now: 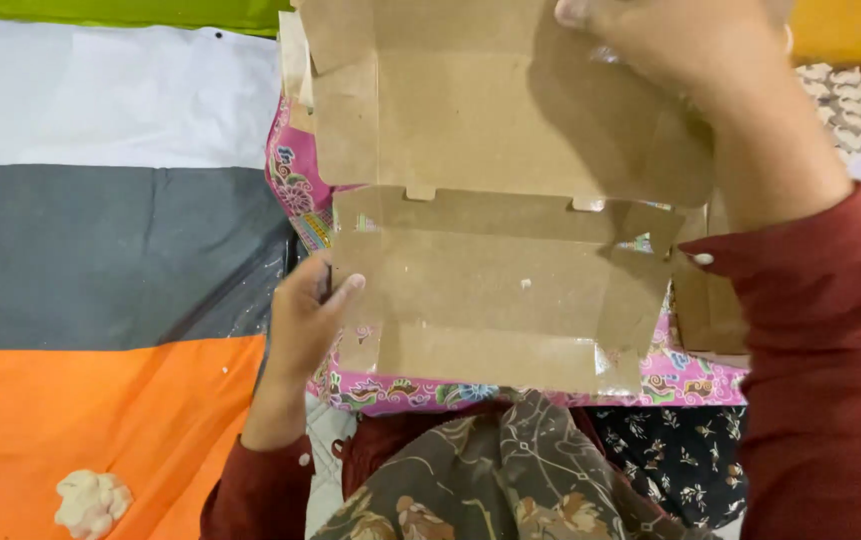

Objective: Packaging small decorative items into plastic bags and a cardboard box

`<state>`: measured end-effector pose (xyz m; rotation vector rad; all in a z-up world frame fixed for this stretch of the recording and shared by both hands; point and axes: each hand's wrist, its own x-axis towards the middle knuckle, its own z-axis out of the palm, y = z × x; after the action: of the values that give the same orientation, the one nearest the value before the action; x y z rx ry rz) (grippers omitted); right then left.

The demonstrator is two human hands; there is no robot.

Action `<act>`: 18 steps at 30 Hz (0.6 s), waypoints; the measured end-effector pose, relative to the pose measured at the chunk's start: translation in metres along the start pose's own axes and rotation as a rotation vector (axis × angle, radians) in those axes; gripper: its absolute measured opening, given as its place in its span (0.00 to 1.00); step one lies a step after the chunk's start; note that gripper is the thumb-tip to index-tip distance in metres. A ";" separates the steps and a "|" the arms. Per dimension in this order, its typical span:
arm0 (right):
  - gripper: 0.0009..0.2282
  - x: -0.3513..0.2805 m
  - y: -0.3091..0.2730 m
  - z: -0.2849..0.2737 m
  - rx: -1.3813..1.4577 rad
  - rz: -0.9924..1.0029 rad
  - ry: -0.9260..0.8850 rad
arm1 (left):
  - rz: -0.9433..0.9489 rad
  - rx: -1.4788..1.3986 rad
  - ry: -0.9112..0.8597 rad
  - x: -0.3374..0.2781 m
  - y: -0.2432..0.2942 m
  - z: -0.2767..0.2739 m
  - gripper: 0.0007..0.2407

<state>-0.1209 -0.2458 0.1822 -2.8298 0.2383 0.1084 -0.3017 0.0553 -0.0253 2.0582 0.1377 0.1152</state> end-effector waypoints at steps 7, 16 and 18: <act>0.09 0.034 0.050 0.141 -0.014 -0.667 0.059 | -0.181 0.070 -0.001 -0.046 -0.037 0.029 0.12; 0.15 -0.016 0.096 0.172 -0.008 -0.975 0.466 | -0.067 0.584 0.038 -0.024 -0.053 0.042 0.18; 0.13 -0.052 0.116 0.149 0.208 -0.943 0.418 | 0.192 0.684 0.235 -0.024 -0.030 0.043 0.23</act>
<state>-0.1997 -0.3021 0.0117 -2.4286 -0.9307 -0.6593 -0.3205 0.0282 -0.0723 2.7339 0.1349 0.4852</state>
